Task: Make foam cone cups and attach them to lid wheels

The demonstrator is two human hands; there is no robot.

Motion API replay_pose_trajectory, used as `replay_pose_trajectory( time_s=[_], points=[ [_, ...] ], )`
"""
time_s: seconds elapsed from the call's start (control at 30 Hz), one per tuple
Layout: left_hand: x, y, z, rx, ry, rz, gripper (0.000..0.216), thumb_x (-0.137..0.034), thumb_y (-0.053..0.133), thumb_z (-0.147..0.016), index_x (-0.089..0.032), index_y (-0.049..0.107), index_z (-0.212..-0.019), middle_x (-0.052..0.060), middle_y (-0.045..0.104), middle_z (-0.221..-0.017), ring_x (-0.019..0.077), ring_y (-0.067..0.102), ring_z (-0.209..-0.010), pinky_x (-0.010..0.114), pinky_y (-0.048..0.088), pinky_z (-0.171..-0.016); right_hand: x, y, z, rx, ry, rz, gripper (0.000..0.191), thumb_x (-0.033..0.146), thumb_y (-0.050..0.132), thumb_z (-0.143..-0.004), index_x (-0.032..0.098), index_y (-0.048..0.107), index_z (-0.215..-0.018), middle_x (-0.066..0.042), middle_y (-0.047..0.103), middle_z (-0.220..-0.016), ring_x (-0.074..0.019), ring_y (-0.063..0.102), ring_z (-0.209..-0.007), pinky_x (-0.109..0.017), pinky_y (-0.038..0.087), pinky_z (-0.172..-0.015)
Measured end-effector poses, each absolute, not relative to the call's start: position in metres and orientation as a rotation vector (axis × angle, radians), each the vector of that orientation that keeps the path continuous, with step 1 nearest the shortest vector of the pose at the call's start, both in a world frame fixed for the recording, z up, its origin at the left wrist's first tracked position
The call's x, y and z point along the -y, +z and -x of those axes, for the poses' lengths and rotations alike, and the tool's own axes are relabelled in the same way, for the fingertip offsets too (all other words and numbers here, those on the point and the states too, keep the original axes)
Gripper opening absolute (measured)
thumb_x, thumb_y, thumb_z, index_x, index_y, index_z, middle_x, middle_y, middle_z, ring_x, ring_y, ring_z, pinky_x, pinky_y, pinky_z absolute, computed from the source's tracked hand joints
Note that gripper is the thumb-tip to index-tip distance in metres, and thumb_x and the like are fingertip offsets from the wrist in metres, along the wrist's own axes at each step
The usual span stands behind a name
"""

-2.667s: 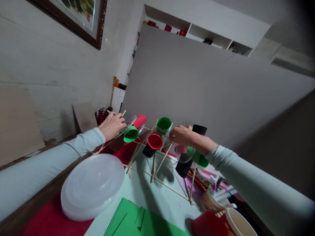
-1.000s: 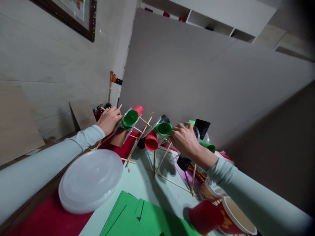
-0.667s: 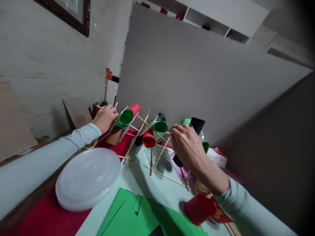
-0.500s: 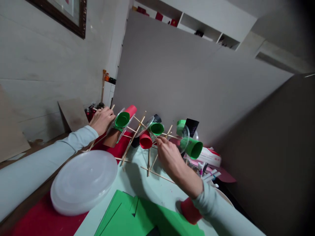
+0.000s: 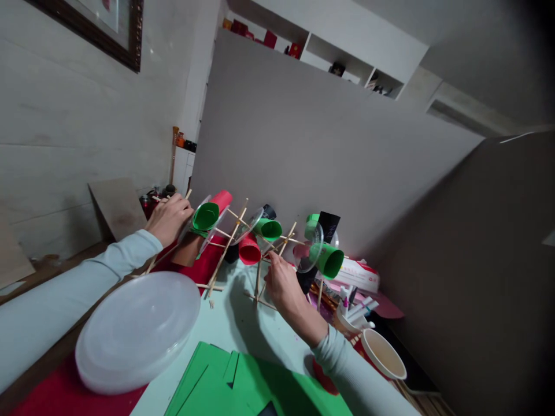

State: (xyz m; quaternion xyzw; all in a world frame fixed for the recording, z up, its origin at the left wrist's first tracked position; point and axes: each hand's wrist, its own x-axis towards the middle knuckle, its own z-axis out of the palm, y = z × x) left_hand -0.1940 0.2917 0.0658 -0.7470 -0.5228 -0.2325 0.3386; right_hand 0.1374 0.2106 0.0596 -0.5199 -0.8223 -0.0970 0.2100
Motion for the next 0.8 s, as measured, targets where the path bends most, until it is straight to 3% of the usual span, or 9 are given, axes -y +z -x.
replay_pose_trajectory(
  time_s=[0.13, 0.27, 0.4, 0.5, 0.8],
  points=[
    [-0.291, 0.066, 0.192, 1.362, -0.610, 1.960, 0.005, -0.017, 0.063, -0.092, -0.014, 0.065, -0.090, 0.003, 0.064, -0.097, 0.0217, 0.060, -0.102, 0.040, 0.052, -0.086, -0.224, 0.049, -0.136, 2.179, -0.172, 1.398, 0.067, -0.006, 0.041, -0.068, 0.007, 0.044, -0.134, -0.016, 0.067, -0.105, -0.0248, 0.065, -0.088, -0.038, 0.053, -0.078],
    [-0.291, 0.065, 0.193, 1.370, -0.625, 1.953, 0.007, -0.019, 0.061, -0.093, -0.014, 0.064, -0.089, 0.003, 0.063, -0.095, 0.0216, 0.059, -0.100, 0.039, 0.051, -0.085, -0.239, 0.044, -0.132, 2.095, -0.090, 1.351, 0.061, -0.005, 0.047, -0.076, 0.013, 0.047, -0.134, -0.017, 0.062, -0.122, -0.0265, 0.062, -0.105, -0.042, 0.052, -0.090],
    [-0.292, 0.064, 0.194, 1.376, -0.625, 1.961, 0.008, -0.021, 0.061, -0.093, -0.014, 0.064, -0.089, 0.003, 0.063, -0.094, 0.0212, 0.060, -0.099, 0.039, 0.051, -0.085, -0.255, 0.038, -0.130, 2.030, 0.008, 1.318, 0.038, 0.017, 0.061, -0.092, 0.017, 0.054, -0.129, -0.009, 0.062, -0.120, -0.0227, 0.064, -0.100, -0.042, 0.056, -0.084],
    [-0.292, 0.064, 0.195, 1.389, -0.622, 1.950, 0.008, -0.021, 0.062, -0.093, -0.014, 0.064, -0.090, 0.003, 0.064, -0.095, 0.0211, 0.061, -0.099, 0.040, 0.052, -0.086, -0.264, 0.035, -0.128, 2.005, 0.081, 1.304, 0.032, 0.032, 0.063, -0.096, 0.017, 0.058, -0.124, -0.008, 0.064, -0.117, -0.0201, 0.066, -0.094, -0.039, 0.058, -0.079],
    [-0.292, 0.062, 0.195, 1.400, -0.604, 1.924, 0.006, -0.019, 0.063, -0.093, -0.014, 0.065, -0.091, 0.004, 0.065, -0.098, 0.0209, 0.062, -0.101, 0.040, 0.053, -0.087, -0.280, 0.038, -0.124, 1.908, 0.211, 1.314, 0.027, 0.033, 0.062, -0.097, 0.015, 0.062, -0.118, -0.007, 0.067, -0.111, -0.0195, 0.068, -0.093, -0.040, 0.058, -0.081]
  ],
)
